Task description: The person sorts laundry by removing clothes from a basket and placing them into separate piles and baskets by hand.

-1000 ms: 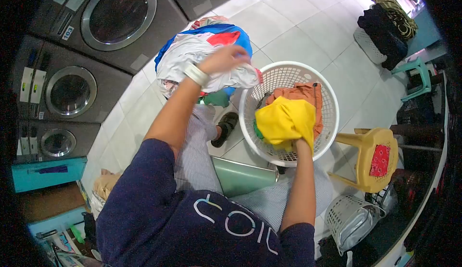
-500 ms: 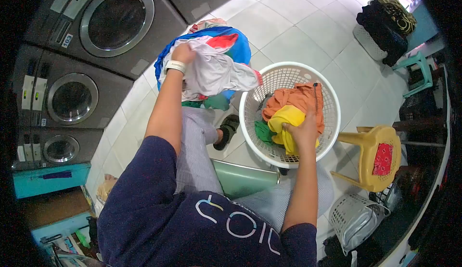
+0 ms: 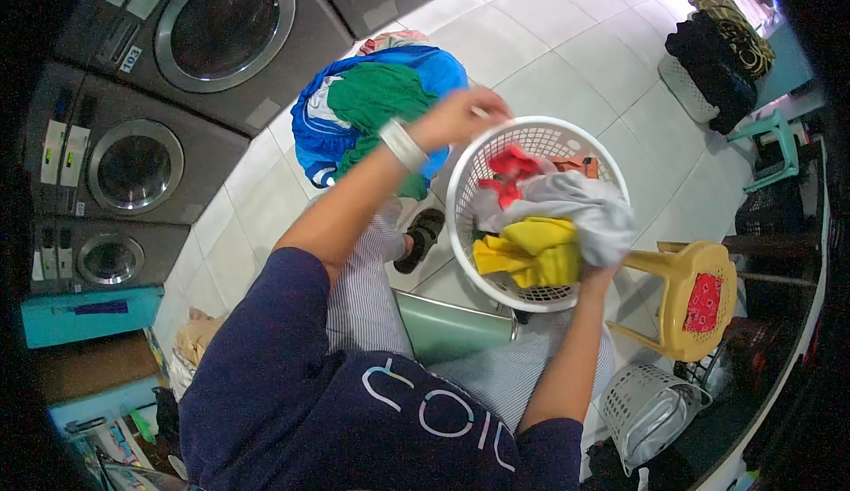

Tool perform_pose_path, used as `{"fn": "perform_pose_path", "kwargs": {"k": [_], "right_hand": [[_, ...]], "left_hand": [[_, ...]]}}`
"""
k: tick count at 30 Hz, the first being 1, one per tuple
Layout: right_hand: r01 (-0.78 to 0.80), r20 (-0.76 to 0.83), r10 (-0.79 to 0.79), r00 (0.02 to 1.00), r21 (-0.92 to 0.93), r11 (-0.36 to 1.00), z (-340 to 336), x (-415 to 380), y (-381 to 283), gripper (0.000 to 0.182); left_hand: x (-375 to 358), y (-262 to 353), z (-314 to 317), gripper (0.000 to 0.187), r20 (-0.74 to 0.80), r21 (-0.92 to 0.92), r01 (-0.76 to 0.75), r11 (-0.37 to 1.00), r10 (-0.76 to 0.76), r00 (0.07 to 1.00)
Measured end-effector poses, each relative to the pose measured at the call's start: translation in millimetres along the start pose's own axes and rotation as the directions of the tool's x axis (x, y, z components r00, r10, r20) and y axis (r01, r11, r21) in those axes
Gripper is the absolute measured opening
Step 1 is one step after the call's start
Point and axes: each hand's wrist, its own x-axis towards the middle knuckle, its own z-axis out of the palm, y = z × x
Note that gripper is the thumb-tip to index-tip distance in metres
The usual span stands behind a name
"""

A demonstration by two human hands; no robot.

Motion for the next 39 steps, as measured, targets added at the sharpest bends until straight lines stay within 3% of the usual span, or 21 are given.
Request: {"fn": "perform_pose_path", "kwargs": {"k": [1, 3, 4, 5, 9, 11, 13, 15, 16, 19, 21, 22, 23, 27, 28, 31, 33, 34, 36, 37, 39], "right_hand": [[0.246, -0.042, -0.284, 0.958, -0.392, 0.887, -13.6, 4.9, 21.0, 0.04], [-0.243, -0.212, 0.244, 0.946, 0.03, 0.969, -41.4, 29.9, -79.2, 0.045], [-0.292, -0.234, 0.267, 0.935, -0.078, 0.953, -48.2, 33.8, -88.4, 0.041], [-0.318, -0.247, 0.28, 0.928, -0.129, 0.939, -49.3, 34.0, -85.1, 0.04], [-0.065, -0.344, 0.075, 0.936, 0.04, 0.997, -45.0, 34.4, -58.3, 0.038], [-0.095, -0.238, 0.033, 0.971, -0.255, 0.962, -44.1, 42.9, -70.5, 0.047], [-0.088, -0.217, 0.013, 0.976, -0.34, 0.936, -41.5, 42.2, -71.8, 0.037], [-0.123, -0.28, 0.029, 0.96, -0.327, 0.937, -44.4, 42.5, -55.1, 0.042], [-0.117, -0.275, 0.025, 0.961, -0.324, 0.939, -45.3, 41.8, -36.9, 0.042], [-0.218, -0.412, 0.353, 0.84, 0.34, 0.915, -54.0, 35.7, -2.1, 0.055], [-0.202, -0.519, 0.221, 0.826, 0.094, 0.975, -64.1, 32.6, 5.4, 0.061], [-0.197, -0.553, 0.189, 0.811, 0.046, 0.979, -69.5, 32.3, 6.9, 0.062], [-0.195, -0.585, 0.157, 0.795, -0.002, 0.981, -74.8, 32.1, 8.0, 0.063], [-0.265, -0.607, 0.163, 0.778, -0.082, 0.961, -84.9, 36.6, -1.3, 0.05], [-0.247, -0.598, 0.127, 0.791, -0.123, 0.961, -86.3, 37.0, -4.4, 0.044], [-0.221, -0.582, 0.126, 0.803, -0.095, 0.971, -87.9, 34.9, -0.5, 0.039], [-0.242, -0.569, 0.119, 0.814, -0.146, 0.959, -88.9, 34.8, 5.7, 0.038], [-0.245, -0.57, 0.163, 0.805, -0.069, 0.967, -87.0, 35.7, -1.8, 0.04], [-0.235, -0.571, 0.197, 0.797, 0.007, 0.972, -84.4, 40.8, -17.4, 0.043], [-0.182, -0.548, 0.152, 0.823, 0.001, 0.983, -84.4, 44.0, -23.9, 0.043], [-0.143, -0.529, 0.111, 0.841, -0.02, 0.99, -87.2, 43.9, -29.2, 0.043]], "left_hand": [[6.1, -31.6, -33.4, 0.025, -0.128, 0.296, 0.012, 0.955, 0.028, 0.991], [-1.1, -100.1, -93.0, 0.044, -0.458, 0.596, 0.34, 0.727, -0.04, 0.888], [-13.6, -132.2, -111.4, 0.062, -0.68, 0.628, 0.636, 0.449, -0.082, 0.729], [-27.3, -135.8, -127.0, 0.076, -0.821, 0.431, 0.849, 0.305, -0.257, 0.509], [-58.9, -194.4, -156.4, 0.055, -0.728, 0.427, 0.871, 0.244, -0.477, 0.491], [-48.8, -194.9, -158.8, 0.046, -0.703, 0.4, 0.871, 0.287, -0.514, 0.492], [-27.5, -189.9, -151.3, 0.032, -0.763, 0.501, 0.654, 0.567, -0.068, 0.643], [-14.4, -129.9, -135.2, 0.025, -0.766, 0.511, 0.572, 0.642, 0.038, 0.641], [-10.7, -115.0, -133.2, 0.02, -0.75, 0.529, 0.561, 0.637, 0.042, 0.66], [-11.0, -95.9, -130.0, 0.018, -0.733, 0.486, 0.549, 0.68, -0.025, 0.68], [-5.7, -81.9, -123.7, 0.018, -0.747, 0.45, 0.548, 0.705, -0.04, 0.663], [1.7, -77.7, -121.2, 0.017, -0.726, -0.073, 0.303, 0.95, -0.259, 0.637], [5.7, -65.2, -119.5, 0.017, -0.59, -0.598, -0.007, 0.802, -0.434, 0.681], [-5.7, 37.9, -121.0, 0.011, -0.521, -0.622, -0.192, 0.759, -0.218, 0.826], [-14.9, 76.8, -117.9, 0.01, -0.605, -0.577, -0.209, 0.79, -0.241, 0.759], [-33.2, 145.1, -92.8, 0.026, -0.714, -0.448, -0.71, 0.544, 0.26, 0.65], [-27.2, 123.5, -70.2, 0.049, -0.745, 0.082, -0.629, 0.773, 0.466, 0.476], [-21.5, 114.0, -47.3, 0.055, -0.7, 0.221, -0.449, 0.866, 0.462, 0.545], [-14.8, 71.2, -6.2, 0.054, -0.52, -0.05, -0.141, 0.989, 0.095, 0.849], [-11.7, 45.4, 9.2, 0.049, -0.2, -0.407, 0.094, 0.908, -0.189, 0.961], [-19.4, 38.0, 47.2, 0.033, -0.064, -0.658, 0.235, 0.715, -0.364, 0.929]]}}
